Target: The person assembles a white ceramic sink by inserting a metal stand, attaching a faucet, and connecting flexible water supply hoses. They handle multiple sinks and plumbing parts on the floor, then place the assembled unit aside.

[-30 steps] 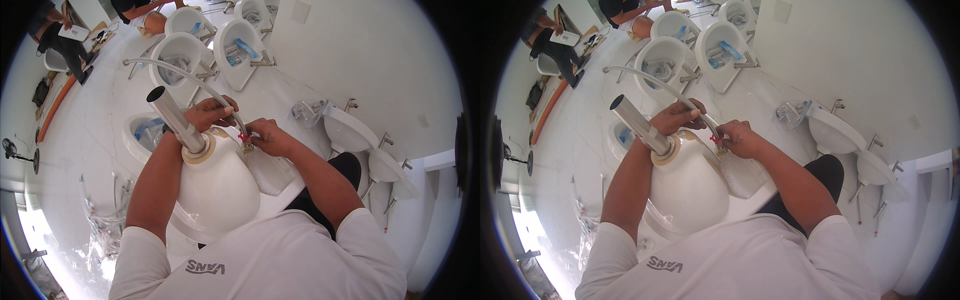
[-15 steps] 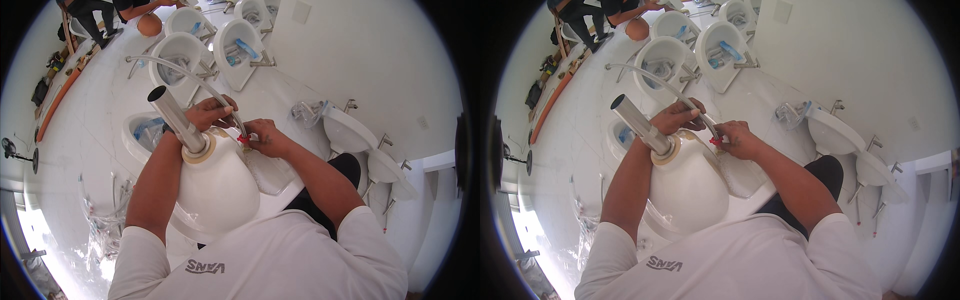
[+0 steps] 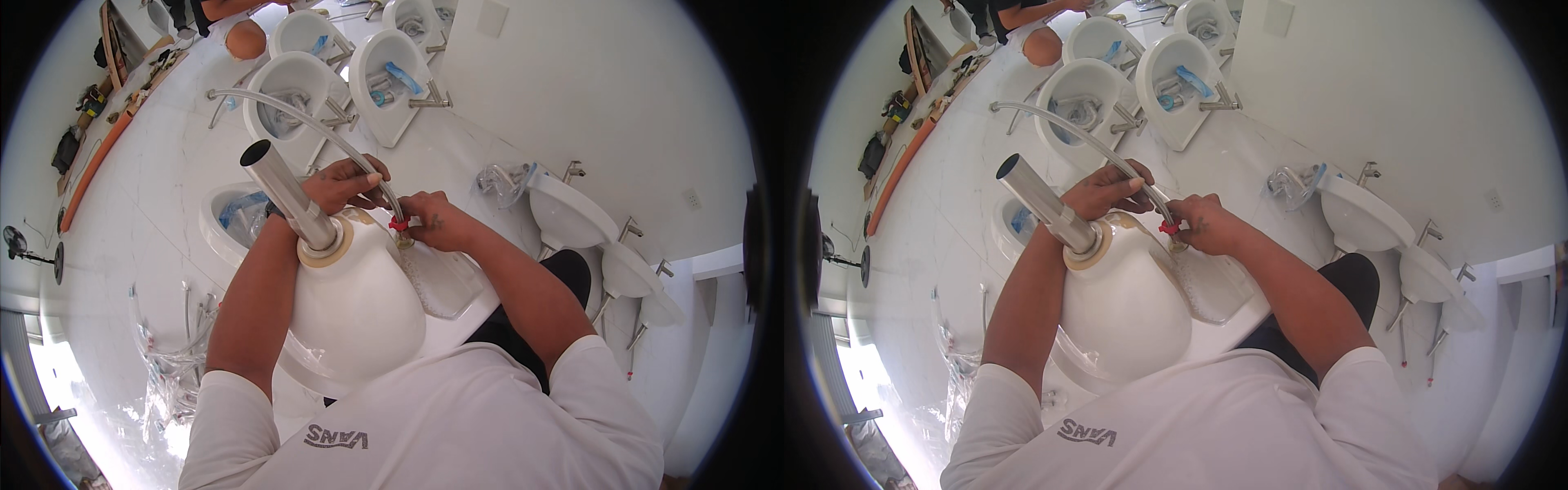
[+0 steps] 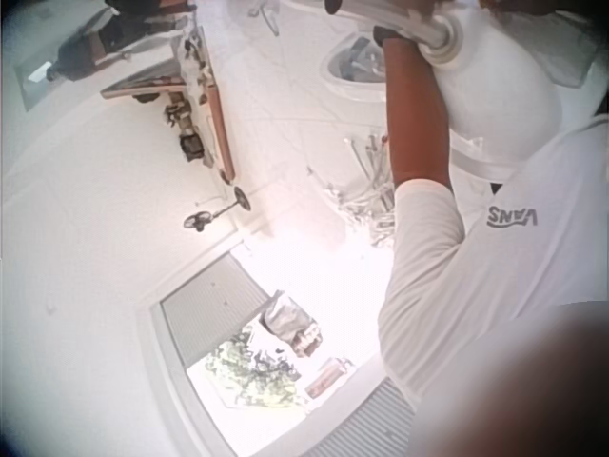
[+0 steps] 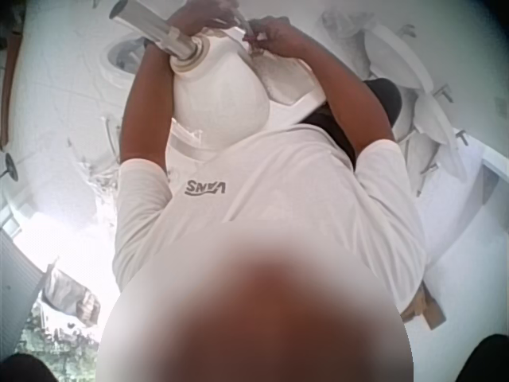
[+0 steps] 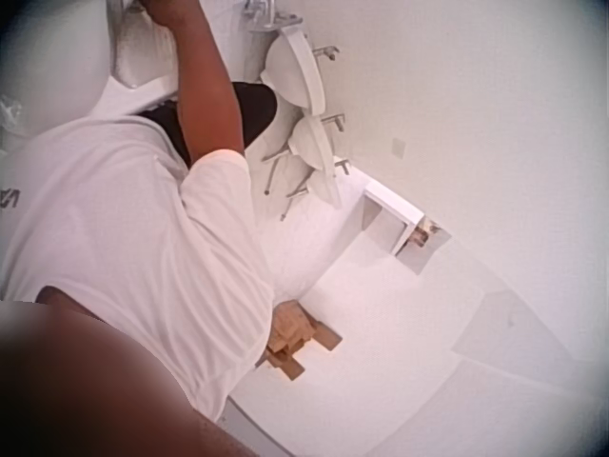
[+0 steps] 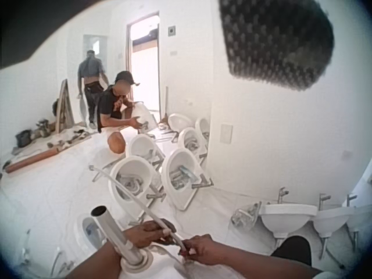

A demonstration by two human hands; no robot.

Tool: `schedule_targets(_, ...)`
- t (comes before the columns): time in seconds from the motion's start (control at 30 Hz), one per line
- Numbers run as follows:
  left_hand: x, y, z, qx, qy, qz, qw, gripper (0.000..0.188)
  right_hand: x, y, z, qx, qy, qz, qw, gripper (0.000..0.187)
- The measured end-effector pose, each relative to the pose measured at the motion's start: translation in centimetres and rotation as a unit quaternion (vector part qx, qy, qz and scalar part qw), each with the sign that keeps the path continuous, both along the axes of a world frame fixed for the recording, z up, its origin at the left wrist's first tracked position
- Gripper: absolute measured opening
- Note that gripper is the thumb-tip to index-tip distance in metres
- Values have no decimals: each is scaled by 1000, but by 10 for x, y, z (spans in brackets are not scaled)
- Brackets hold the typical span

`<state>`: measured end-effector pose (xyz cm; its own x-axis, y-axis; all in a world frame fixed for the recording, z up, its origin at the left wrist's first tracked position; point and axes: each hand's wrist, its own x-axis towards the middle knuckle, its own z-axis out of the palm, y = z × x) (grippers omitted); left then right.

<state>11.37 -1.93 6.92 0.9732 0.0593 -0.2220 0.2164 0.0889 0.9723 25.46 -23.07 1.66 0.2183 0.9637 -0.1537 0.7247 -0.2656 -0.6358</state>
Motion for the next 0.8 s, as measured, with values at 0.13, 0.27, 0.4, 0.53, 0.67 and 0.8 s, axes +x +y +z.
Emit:
schedule_targets(0.13, 0, 0, 0, 1, -10, -3, 1000, 31, -3, -1, 3, 13, 4, -15, 1000, 44)
schedule_targets(0.27, 0, 1, -1, 12, -8, -6, 1000, 32, -10, 2, 7, 2, -10, -23, 1000, 44)
schedule_targets(0.4, 0, 1, -2, 2, -6, -3, 1000, 32, -13, 1, 5, -3, -20, -14, 1000, 43)
schedule_targets(0.53, 0, 2, -2, 4, -6, -5, 1000, 31, -10, -5, -2, 49, 16, -1, 999, 42)
schedule_targets(0.67, 0, 2, -2, 11, -5, -15, 1000, 32, -12, -4, -5, 43, 5, -23, 999, 46)
schedule_targets(0.8, 0, 2, -3, -2, -2, -5, 1000, 33, -16, 3, 1, -12, -48, -23, 998, 51)
